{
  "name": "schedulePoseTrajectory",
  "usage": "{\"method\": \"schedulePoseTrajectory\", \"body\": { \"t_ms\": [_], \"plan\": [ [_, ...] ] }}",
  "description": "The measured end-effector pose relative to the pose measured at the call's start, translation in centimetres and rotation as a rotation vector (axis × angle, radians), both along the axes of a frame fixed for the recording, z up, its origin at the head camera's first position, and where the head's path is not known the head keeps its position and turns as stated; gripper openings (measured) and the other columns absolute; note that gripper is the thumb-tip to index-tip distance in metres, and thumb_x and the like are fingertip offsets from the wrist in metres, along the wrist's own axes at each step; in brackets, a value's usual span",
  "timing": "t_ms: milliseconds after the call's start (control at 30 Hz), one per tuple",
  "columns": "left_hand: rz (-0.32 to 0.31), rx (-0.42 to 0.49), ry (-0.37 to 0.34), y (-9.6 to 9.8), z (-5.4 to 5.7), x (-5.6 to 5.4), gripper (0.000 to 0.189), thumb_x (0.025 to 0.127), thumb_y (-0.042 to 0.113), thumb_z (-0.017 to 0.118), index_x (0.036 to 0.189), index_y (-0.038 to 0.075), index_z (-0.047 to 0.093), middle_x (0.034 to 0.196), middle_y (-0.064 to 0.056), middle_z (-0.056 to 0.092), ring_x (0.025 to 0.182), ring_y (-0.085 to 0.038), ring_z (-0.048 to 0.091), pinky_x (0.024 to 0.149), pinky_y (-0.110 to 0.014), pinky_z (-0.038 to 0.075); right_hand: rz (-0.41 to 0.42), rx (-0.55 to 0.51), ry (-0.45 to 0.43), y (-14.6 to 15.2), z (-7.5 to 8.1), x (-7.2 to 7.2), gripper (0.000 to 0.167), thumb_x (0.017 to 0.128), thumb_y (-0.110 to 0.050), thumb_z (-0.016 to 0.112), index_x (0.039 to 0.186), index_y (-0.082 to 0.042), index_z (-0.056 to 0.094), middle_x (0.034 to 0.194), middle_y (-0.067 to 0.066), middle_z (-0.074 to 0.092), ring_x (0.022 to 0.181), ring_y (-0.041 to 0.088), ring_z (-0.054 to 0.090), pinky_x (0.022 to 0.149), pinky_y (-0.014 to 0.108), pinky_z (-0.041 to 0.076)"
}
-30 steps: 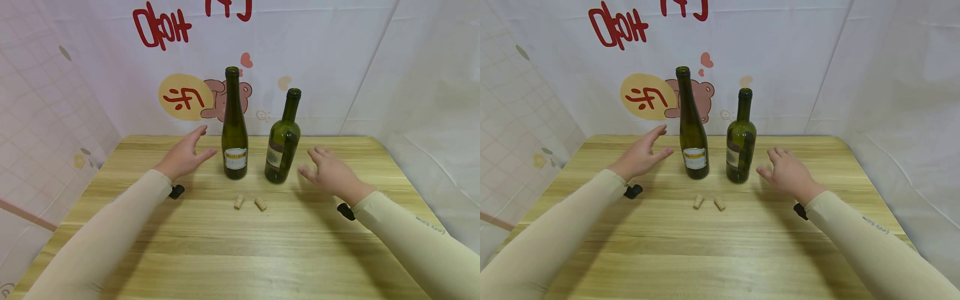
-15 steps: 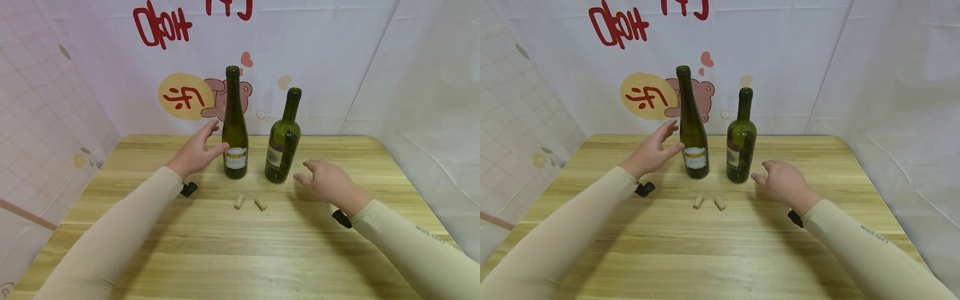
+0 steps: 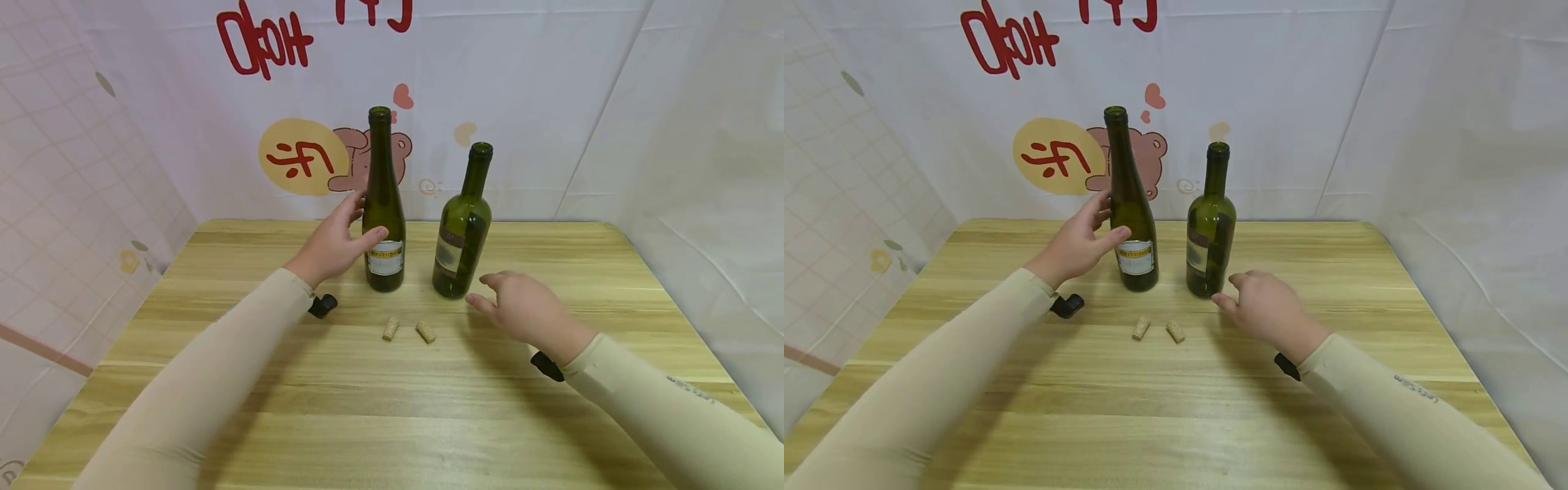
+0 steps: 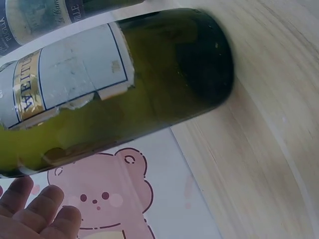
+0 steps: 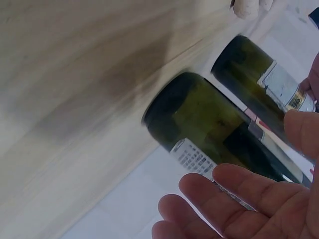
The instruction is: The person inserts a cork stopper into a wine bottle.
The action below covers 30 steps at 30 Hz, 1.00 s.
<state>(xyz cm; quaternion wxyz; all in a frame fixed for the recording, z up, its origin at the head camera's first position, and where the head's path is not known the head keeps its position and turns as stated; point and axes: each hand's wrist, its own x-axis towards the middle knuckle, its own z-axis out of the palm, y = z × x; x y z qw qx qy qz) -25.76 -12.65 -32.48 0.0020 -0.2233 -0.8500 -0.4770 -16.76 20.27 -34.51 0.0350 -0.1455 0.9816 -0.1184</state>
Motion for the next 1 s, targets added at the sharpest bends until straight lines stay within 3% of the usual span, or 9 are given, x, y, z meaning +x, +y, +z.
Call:
{"method": "schedulePoseTrajectory", "body": {
  "t_ms": [367, 600, 1000],
  "plan": [
    [0.012, 0.062, -0.045, 0.9, 0.2, -0.3, 0.078, 0.1, 0.048, 0.07, 0.163, 0.038, 0.027, 0.164, 0.006, 0.04, 0.151, -0.029, 0.045, 0.118, -0.059, 0.042, 0.088, 0.01, 0.059, -1.7, -0.7, 0.2, 0.056, 0.105, -0.042, 0.063, 0.133, 0.006, 0.067, 0.127, 0.022, 0.073, 0.121, 0.042, 0.069, 0.105, 0.056, 0.053],
    [0.02, 0.082, -0.03, 1.3, 0.1, -0.6, 0.074, 0.099, 0.051, 0.069, 0.161, 0.034, 0.031, 0.156, 0.004, 0.047, 0.138, -0.024, 0.056, 0.112, -0.055, 0.049, 0.136, 0.016, 0.118, -2.8, -1.4, 0.3, 0.05, 0.103, -0.038, 0.067, 0.126, 0.006, 0.07, 0.12, 0.022, 0.075, 0.114, 0.039, 0.072, 0.101, 0.053, 0.056],
    [0.053, 0.097, -0.037, 1.9, 0.3, -0.8, 0.072, 0.099, 0.053, 0.068, 0.157, 0.026, 0.035, 0.147, -0.001, 0.051, 0.129, -0.026, 0.062, 0.109, -0.054, 0.051, 0.171, 0.025, 0.107, -4.4, -2.0, 0.3, 0.048, 0.103, -0.041, 0.067, 0.125, 0.002, 0.072, 0.12, 0.019, 0.076, 0.112, 0.037, 0.073, 0.1, 0.051, 0.057]
  ]
}}
